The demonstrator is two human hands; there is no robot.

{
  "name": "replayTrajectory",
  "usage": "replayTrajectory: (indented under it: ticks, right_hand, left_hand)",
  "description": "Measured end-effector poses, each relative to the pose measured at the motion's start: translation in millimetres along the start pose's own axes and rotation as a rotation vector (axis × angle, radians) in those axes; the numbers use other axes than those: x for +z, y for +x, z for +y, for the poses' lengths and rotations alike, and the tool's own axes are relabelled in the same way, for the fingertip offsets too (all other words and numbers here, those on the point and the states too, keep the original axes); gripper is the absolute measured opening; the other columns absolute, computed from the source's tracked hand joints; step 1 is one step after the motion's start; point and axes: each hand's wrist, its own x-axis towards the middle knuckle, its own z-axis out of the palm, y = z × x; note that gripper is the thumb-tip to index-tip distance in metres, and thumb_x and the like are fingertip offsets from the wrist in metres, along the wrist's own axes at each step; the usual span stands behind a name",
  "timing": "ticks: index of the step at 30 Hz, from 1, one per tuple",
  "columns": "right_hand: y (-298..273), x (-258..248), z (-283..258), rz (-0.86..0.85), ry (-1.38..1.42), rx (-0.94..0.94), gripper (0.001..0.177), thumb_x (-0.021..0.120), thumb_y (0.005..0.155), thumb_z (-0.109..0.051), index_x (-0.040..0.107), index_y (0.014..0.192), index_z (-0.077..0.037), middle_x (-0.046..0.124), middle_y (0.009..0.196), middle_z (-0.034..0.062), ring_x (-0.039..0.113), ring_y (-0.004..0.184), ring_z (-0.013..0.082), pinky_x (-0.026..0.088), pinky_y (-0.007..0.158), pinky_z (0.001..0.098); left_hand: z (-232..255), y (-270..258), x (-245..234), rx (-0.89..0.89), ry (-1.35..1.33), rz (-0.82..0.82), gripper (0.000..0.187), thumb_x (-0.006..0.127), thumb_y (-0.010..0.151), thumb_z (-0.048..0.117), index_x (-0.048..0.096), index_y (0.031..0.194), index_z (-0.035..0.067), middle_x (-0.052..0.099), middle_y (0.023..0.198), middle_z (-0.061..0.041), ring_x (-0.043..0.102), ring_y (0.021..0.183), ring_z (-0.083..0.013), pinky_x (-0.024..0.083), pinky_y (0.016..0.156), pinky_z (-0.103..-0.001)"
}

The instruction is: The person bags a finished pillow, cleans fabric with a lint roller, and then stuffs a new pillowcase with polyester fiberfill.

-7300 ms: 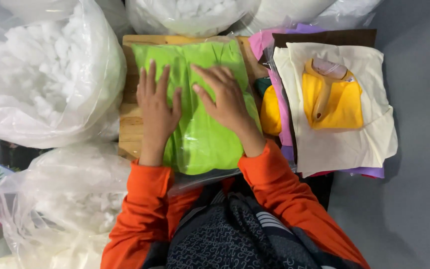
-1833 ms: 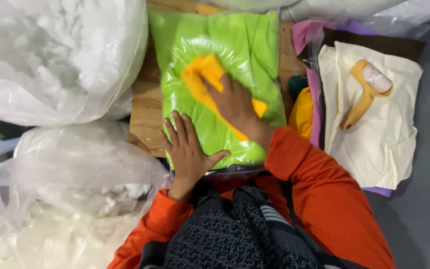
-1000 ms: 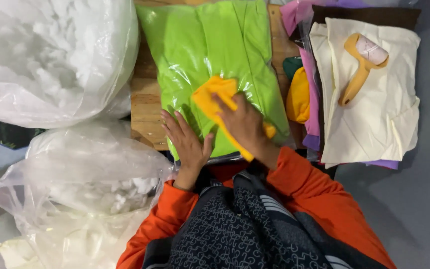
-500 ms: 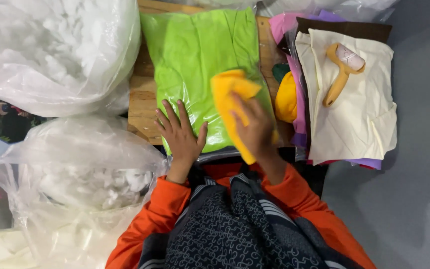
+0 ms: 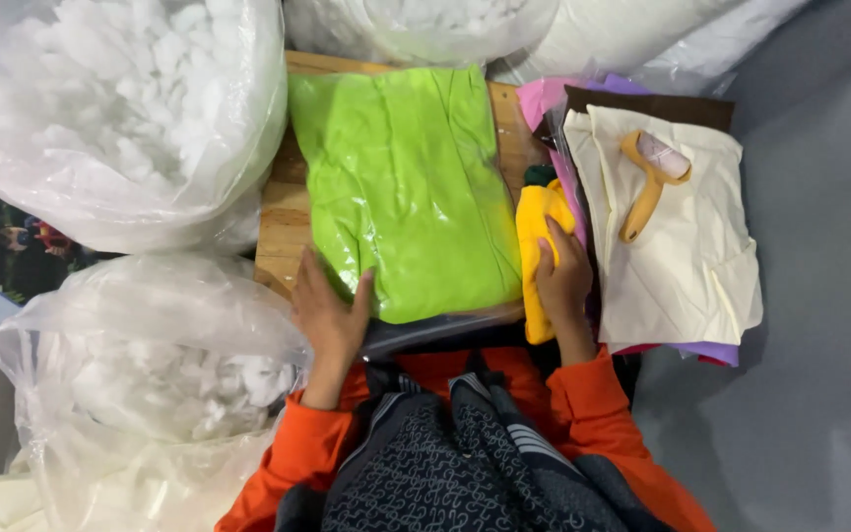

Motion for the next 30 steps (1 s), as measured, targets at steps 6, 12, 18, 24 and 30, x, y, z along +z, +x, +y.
replayTrajectory:
  ticks: [6, 12, 18, 24, 30]
  right_hand:
    - [-4.8, -2.5, -62.7, -0.013, 0.409, 0.013, 0.034, 0.057, 0.107, -0.013, 0.066, 0.139, -0.008, 0.065, 0.117, 0.0171, 0.064, 0.111, 0.0395, 0.047, 0.1, 0.045]
    - [-41.3, -8.8, -66.3, -0.135, 0.479, 0.318, 0.037, 0.059, 0.107, -0.03, 0.066, 0.138, -0.01, 0.068, 0.128, 0.0193, 0.062, 0.123, 0.0351, 0.043, 0.111, 0.0444]
    - [-42.3, -38.6, -60.1, -0.294, 0.505, 0.29, 0.039, 0.056, 0.108, -0.03, 0.064, 0.139, -0.008, 0.066, 0.129, 0.0236, 0.06, 0.124, 0.0389, 0.042, 0.111, 0.0478]
    - [-33.3, -52.1, -75.2, -0.512, 0.577, 0.258, 0.042, 0.053, 0.108, -0.03, 0.063, 0.14, -0.005, 0.063, 0.131, 0.0287, 0.057, 0.125, 0.0435, 0.041, 0.111, 0.0519]
    - [-34.8, -78.6, -81.9, -0.773, 0.6, 0.247, 0.045, 0.049, 0.108, -0.03, 0.061, 0.142, -0.002, 0.06, 0.132, 0.0338, 0.054, 0.126, 0.0482, 0.039, 0.11, 0.056]
  left_hand:
    - [-3.6, 13.8, -45.3, -0.394, -1.017, -0.514, 0.105, 0.085, 0.08, 0.008, 0.017, 0.158, -0.007, 0.071, 0.118, -0.022, 0.066, 0.069, -0.0211, 0.047, 0.035, -0.02]
    - [71.7, 3.0, -72.5, 0.03, -1.094, -0.45, 0.08, 0.08, 0.08, -0.001, 0.041, 0.15, -0.008, 0.076, 0.105, -0.021, 0.076, 0.078, -0.0257, 0.065, 0.056, -0.036]
    - [195.4, -18.9, -108.5, 0.567, -0.768, -0.552, 0.076, 0.08, 0.084, 0.029, 0.051, 0.149, 0.002, 0.074, 0.12, -0.021, 0.062, 0.124, -0.0492, 0.023, 0.109, -0.081]
    - [154.9, -27.5, -12.1, 0.615, 0.043, -0.635, 0.076, 0.077, 0.087, 0.035, 0.049, 0.152, 0.008, 0.048, 0.149, -0.03, 0.034, 0.141, -0.0605, 0.026, 0.101, -0.086]
    - [95.4, -15.7, -26.4, 0.415, 0.222, -0.233, 0.085, 0.067, 0.089, 0.062, 0.045, 0.158, 0.017, 0.036, 0.159, -0.028, 0.018, 0.145, -0.0636, 0.015, 0.103, -0.085]
